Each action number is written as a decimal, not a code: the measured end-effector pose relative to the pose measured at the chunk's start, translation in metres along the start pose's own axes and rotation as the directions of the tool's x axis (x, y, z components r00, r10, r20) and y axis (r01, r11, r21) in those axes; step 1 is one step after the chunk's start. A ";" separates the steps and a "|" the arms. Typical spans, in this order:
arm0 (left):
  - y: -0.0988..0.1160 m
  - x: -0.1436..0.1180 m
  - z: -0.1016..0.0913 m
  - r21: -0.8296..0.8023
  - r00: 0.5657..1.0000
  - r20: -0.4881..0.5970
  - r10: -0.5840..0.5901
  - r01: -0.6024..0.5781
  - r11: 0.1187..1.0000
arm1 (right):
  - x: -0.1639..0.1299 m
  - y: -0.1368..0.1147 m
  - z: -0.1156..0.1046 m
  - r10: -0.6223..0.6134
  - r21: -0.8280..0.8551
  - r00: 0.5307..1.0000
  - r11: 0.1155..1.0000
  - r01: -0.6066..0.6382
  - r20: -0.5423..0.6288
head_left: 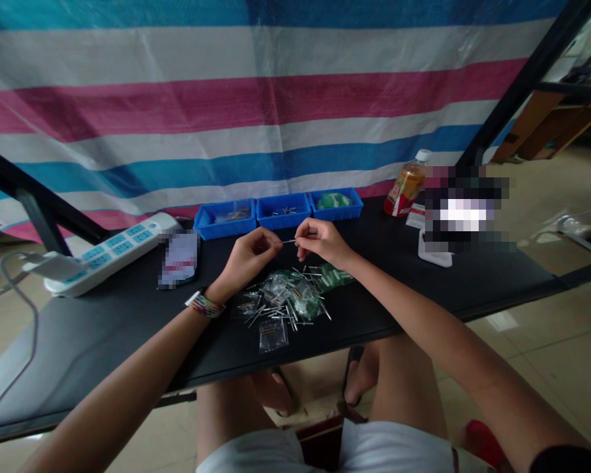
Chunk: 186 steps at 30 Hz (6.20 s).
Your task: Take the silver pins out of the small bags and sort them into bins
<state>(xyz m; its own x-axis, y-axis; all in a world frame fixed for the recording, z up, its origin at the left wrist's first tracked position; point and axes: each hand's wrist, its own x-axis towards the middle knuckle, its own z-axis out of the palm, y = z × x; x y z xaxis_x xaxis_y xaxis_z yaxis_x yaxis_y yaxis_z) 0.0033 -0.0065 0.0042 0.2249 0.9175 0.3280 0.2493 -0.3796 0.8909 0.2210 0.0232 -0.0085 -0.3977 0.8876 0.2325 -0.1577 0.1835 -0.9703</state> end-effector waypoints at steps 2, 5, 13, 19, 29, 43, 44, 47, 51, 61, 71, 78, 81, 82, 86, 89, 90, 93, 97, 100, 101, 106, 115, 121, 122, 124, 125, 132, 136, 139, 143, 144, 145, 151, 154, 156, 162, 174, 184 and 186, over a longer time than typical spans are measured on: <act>-0.001 0.000 0.000 -0.036 1.000 0.000 -0.010 0.010 0.999 | 0.004 0.000 -0.001 -0.027 -0.015 0.999 1.000 0.026 -0.045; -0.005 0.001 -0.002 -0.114 1.000 -0.005 -0.031 0.030 0.993 | 0.012 -0.001 -0.005 -0.076 0.001 0.982 0.997 0.077 -0.172; -0.009 0.001 -0.006 -0.100 0.998 -0.002 -0.056 0.055 0.993 | 0.019 -0.008 -0.038 -0.174 -0.342 0.908 0.939 0.036 -0.381; -0.009 0.001 -0.007 -0.079 0.999 -0.002 -0.046 0.046 0.996 | 0.009 -0.024 -0.059 0.081 -0.479 0.995 0.872 -0.097 -0.054; -0.010 0.001 -0.004 -0.069 0.999 0.046 -0.027 0.030 0.997 | -0.008 -0.044 -0.089 0.480 -0.790 0.865 0.582 -0.192 0.143; -0.002 0.001 -0.005 0.061 0.991 0.115 -0.064 0.057 0.997 | -0.007 -0.030 -0.043 0.061 -0.613 0.980 0.787 0.071 0.192; -0.001 0.001 -0.006 0.075 0.987 0.147 -0.063 0.052 0.996 | -0.008 -0.028 -0.036 0.006 -0.550 0.979 0.828 0.110 0.206; 0.002 0.000 -0.006 0.087 0.971 0.231 -0.061 0.042 0.995 | -0.010 -0.021 -0.019 -0.128 -0.426 0.970 0.881 0.206 0.204; 0.003 0.000 -0.006 0.067 0.968 0.242 -0.061 0.046 0.997 | -0.011 -0.014 -0.011 -0.170 -0.365 0.970 0.904 0.224 0.173; 0.001 -0.001 -0.007 0.033 0.979 0.201 -0.039 0.033 0.999 | -0.011 -0.009 -0.006 -0.219 -0.365 0.970 0.899 0.243 0.107; -0.005 0.001 -0.004 -0.076 0.997 0.065 -0.036 0.041 0.996 | -0.007 -0.007 -0.005 0.020 -0.062 0.999 0.998 -0.018 0.046; -0.002 0.001 -0.001 -0.051 0.997 0.050 -0.061 0.064 0.997 | -0.008 -0.006 -0.004 0.097 0.009 0.994 0.995 -0.097 0.051; 0.001 0.000 0.000 -0.074 0.997 0.033 -0.067 0.069 0.995 | -0.003 -0.005 -0.005 0.075 0.003 0.996 0.997 -0.075 0.040; 0.001 0.000 0.000 -0.093 0.997 0.032 -0.072 0.074 0.993 | 0.001 -0.005 -0.007 0.047 -0.001 0.999 0.999 -0.047 0.001; -0.001 -0.001 -0.004 -0.148 0.994 0.045 -0.097 0.103 0.984 | 0.033 -0.003 -0.016 -0.084 -0.025 0.977 0.996 0.081 -0.198; -0.004 0.000 -0.007 -0.133 0.993 0.055 -0.101 0.108 0.985 | 0.054 0.000 -0.029 -0.102 -0.136 0.969 0.988 0.072 -0.225; -0.005 0.000 -0.008 -0.126 0.993 0.057 -0.099 0.106 0.986 | 0.057 0.001 -0.034 -0.108 -0.201 0.963 0.978 0.058 -0.248; -0.006 0.002 -0.009 -0.108 0.995 0.056 -0.085 0.091 0.990 | 0.052 0.002 -0.052 -0.124 -0.368 0.954 0.930 0.015 -0.274; -0.007 0.002 -0.009 0.003 0.993 0.100 -0.056 0.056 0.998 | 0.023 -0.011 -0.083 0.117 -0.452 0.989 0.890 -0.063 0.093; -0.011 0.000 -0.008 0.113 0.985 0.168 -0.051 0.032 0.993 | 0.003 -0.030 -0.107 0.457 -0.577 0.794 0.799 -0.169 0.401; -0.012 0.000 -0.007 0.138 0.982 0.183 -0.052 0.027 0.990 | -0.002 -0.037 -0.112 0.510 -0.619 0.751 0.766 -0.175 0.419; -0.016 0.000 -0.008 0.205 0.975 0.219 -0.041 -0.005 0.979 | -0.011 -0.051 -0.108 0.584 -0.812 0.752 0.572 -0.114 0.306; -0.014 0.002 -0.010 0.214 0.975 0.217 -0.045 -0.003 0.977 | -0.004 -0.038 -0.102 0.327 -0.829 0.930 0.557 -0.045 0.170; -0.011 0.003 -0.010 0.141 0.978 0.191 -0.088 0.061 0.988 | 0.007 -0.027 -0.068 -0.071 -0.512 0.981 0.845 0.156 0.183; -0.010 0.003 -0.011 0.137 0.977 0.189 -0.097 0.072 0.988 | 0.007 -0.023 -0.058 -0.108 -0.477 0.978 0.860 0.183 0.181; -0.011 0.003 -0.012 0.140 0.977 0.184 -0.111 0.086 0.986 | 0.008 -0.016 -0.038 -0.141 -0.414 0.974 0.887 0.203 0.175; -0.011 0.003 -0.012 0.141 0.976 0.182 -0.117 0.092 0.986 | 0.008 -0.012 -0.030 -0.141 -0.385 0.975 0.901 0.197 0.169; -0.019 0.005 -0.017 0.084 0.974 0.162 -0.158 0.146 0.986 | 0.006 0.007 -0.002 -0.163 -0.282 0.981 0.941 0.187 0.107; -0.022 0.006 -0.020 0.041 0.974 0.153 -0.168 0.164 0.986 | 0.006 0.010 0.002 -0.175 -0.318 0.980 0.927 0.198 0.099; -0.025 0.006 -0.021 0.056 0.976 0.134 -0.173 0.167 0.984 | 0.008 0.009 0.003 -0.142 -0.272 0.985 0.948 0.164 0.101; -0.022 0.005 -0.020 0.061 0.979 0.113 -0.167 0.161 0.985 | 0.010 0.009 0.002 -0.033 -0.142 0.992 0.989 0.050 0.119; -0.021 0.004 -0.019 0.068 0.979 0.111 -0.172 0.165 0.984 | 0.010 0.009 0.002 -0.015 -0.125 0.993 0.992 0.030 0.118; -0.019 0.004 -0.018 0.077 0.978 0.108 -0.178 0.171 0.982 | 0.011 0.009 0.002 -0.003 -0.115 0.993 0.993 0.016 0.114; -0.015 0.005 -0.017 0.064 0.969 0.121 -0.213 0.207 0.976 | 0.012 0.009 0.002 -0.059 -0.138 0.996 0.988 0.069 0.074; -0.014 0.005 -0.018 0.049 0.965 0.118 -0.235 0.230 0.972 | 0.013 0.007 0.000 -0.138 -0.229 0.986 0.961 0.155 0.088; -0.013 0.005 -0.018 0.050 0.963 0.111 -0.246 0.242 0.969 | 0.015 0.006 -0.002 -0.181 -0.290 0.977 0.934 0.207 0.113; -0.009 0.002 -0.017 0.029 0.969 0.101 -0.226 0.224 0.974 | 0.018 -0.005 -0.006 -0.145 -0.227 0.979 0.958 0.176 0.145; -0.010 0.000 -0.018 -0.043 0.982 0.019 -0.190 0.191 0.981 | 0.010 -0.010 0.005 -0.048 -0.152 0.985 0.986 0.074 0.165; -0.008 0.000 -0.020 0.015 0.968 0.096 -0.232 0.231 0.973 | 0.013 0.002 0.004 -0.171 -0.320 0.983 0.930 0.184 0.068; -0.008 0.000 -0.020 0.029 0.968 0.099 -0.231 0.230 0.973 | 0.012 0.000 0.005 -0.182 -0.321 0.981 0.927 0.196 0.073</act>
<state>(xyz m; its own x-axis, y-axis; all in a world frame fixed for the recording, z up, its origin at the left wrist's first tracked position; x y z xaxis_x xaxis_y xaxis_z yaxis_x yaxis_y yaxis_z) -0.0176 -0.0006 0.0030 0.2535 0.9640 0.0802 0.3211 -0.1620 0.9331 0.2117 0.0321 -0.0057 -0.4273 0.8060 0.4097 0.0660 0.4797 -0.8749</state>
